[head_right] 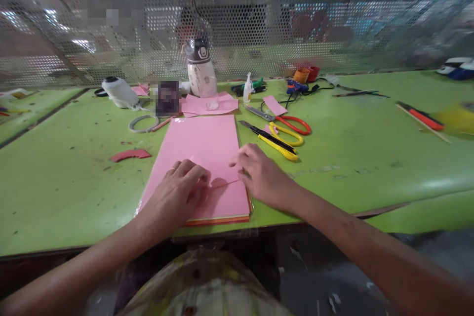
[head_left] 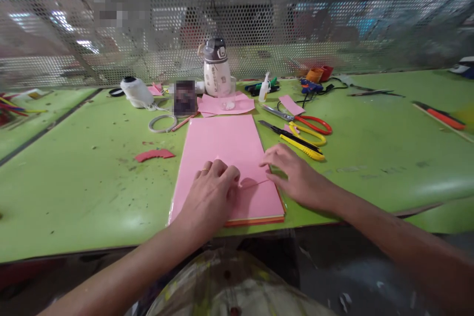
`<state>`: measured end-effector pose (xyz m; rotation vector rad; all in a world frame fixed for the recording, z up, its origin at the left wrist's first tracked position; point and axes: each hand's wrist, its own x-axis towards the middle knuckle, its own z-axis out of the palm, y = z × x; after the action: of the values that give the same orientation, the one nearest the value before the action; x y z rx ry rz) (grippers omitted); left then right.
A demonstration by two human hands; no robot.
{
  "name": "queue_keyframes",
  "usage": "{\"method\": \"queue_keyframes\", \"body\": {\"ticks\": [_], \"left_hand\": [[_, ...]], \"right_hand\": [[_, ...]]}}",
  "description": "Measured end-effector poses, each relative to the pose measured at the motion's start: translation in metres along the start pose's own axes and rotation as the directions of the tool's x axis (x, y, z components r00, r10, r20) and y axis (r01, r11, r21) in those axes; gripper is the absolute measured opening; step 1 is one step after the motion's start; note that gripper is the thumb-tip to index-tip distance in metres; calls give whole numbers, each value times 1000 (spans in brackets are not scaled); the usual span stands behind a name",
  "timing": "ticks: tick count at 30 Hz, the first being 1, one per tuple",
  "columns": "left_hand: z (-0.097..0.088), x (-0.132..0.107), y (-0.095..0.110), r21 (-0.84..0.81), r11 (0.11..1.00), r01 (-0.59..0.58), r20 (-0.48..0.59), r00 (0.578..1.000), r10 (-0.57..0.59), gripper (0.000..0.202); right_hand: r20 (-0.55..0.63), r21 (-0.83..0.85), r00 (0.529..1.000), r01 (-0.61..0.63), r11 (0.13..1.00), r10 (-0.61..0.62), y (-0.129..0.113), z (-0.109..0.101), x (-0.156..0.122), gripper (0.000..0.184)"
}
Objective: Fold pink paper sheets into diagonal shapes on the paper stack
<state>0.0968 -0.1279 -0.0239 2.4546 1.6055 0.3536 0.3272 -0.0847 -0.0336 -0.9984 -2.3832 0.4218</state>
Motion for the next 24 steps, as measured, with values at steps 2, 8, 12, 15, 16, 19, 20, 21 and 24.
{"method": "queue_keyframes", "body": {"ticks": [2,8,12,15,16,19,20,21,24], "left_hand": [[0,0,-1,10,1000,-28,-7,1000,28,16],[2,-2,-10,100,981,-168,-21,985,171,23],[-2,-13,-13,160,944,-288,6,957,290,20],[-5,-22,-10,178,910,-374,42,927,373,21],[-5,-25,-9,185,898,-398,39,916,398,21],[-3,-30,-6,201,874,-443,-6,891,453,24],[-3,-32,-6,200,874,-443,-24,889,457,25],[-2,-33,-6,198,877,-437,-38,891,452,25],[-3,-36,-10,194,898,-396,-56,909,413,29]], "right_hand": [[12,-141,980,197,970,-197,-7,4,-4,22],[160,-216,906,419,882,-391,-14,7,-9,26],[195,-209,915,390,897,-353,-15,7,-9,36],[223,-240,920,371,897,-321,-19,7,-8,37],[233,-251,922,365,897,-310,-21,7,-8,37],[256,-276,927,342,898,-275,-27,7,-10,36],[261,-285,929,332,899,-261,-29,7,-11,36],[263,-296,933,321,900,-246,-32,8,-11,35],[267,-331,944,278,902,-193,-43,10,-11,35]]}}
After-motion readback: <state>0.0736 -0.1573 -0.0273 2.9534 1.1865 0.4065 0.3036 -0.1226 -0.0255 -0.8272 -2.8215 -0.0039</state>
